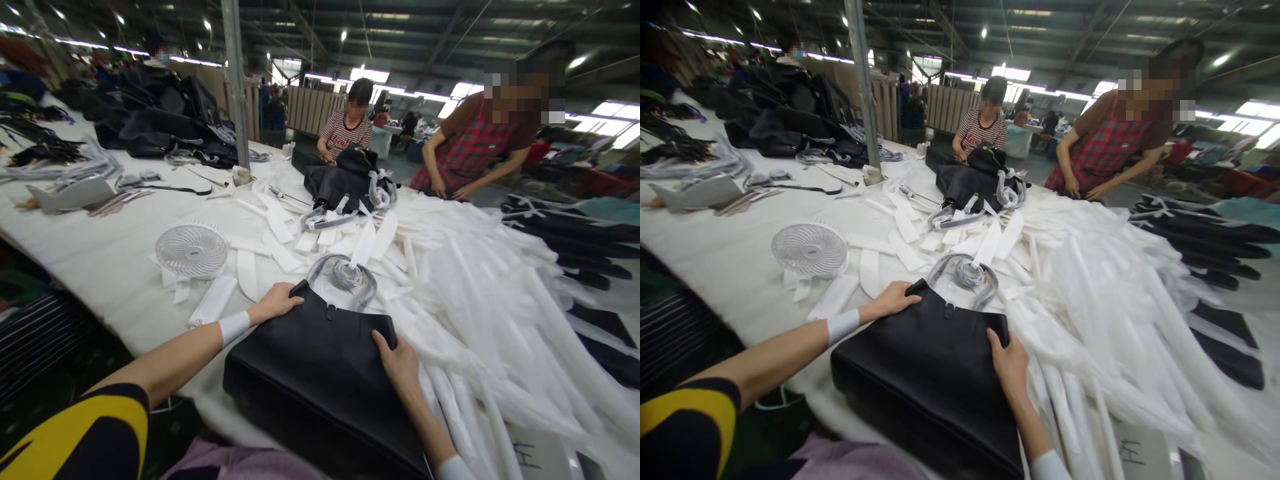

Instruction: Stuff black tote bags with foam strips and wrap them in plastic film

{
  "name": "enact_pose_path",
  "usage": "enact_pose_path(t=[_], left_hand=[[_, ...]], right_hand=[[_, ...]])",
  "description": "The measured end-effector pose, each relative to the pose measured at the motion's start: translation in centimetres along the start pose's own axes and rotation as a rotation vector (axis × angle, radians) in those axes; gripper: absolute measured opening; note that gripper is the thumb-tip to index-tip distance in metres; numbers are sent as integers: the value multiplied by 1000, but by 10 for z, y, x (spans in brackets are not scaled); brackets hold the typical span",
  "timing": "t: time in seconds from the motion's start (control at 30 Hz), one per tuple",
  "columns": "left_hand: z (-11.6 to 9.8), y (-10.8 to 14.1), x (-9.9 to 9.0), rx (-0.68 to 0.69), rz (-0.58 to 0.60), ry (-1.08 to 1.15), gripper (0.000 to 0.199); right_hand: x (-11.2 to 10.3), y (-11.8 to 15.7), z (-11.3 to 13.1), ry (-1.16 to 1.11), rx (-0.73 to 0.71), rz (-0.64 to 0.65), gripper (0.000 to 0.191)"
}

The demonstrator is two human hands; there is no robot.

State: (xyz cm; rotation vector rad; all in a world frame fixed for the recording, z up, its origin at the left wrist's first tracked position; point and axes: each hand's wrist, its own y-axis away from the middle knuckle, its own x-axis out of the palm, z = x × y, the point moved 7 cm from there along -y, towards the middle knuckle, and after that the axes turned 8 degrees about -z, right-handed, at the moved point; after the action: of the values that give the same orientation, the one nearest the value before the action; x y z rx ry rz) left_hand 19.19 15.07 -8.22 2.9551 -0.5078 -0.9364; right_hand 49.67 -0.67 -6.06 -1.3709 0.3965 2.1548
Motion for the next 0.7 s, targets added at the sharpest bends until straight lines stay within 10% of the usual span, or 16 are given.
enact_pose_path(t=[0.5, 0.7], left_hand=[[24, -23, 19, 64, -73, -244, 35], [32, -5, 3, -7, 130, -176, 68]], right_hand=[[33, -13, -24, 102, 35, -51, 53], [32, -13, -26, 110, 41, -27, 47]])
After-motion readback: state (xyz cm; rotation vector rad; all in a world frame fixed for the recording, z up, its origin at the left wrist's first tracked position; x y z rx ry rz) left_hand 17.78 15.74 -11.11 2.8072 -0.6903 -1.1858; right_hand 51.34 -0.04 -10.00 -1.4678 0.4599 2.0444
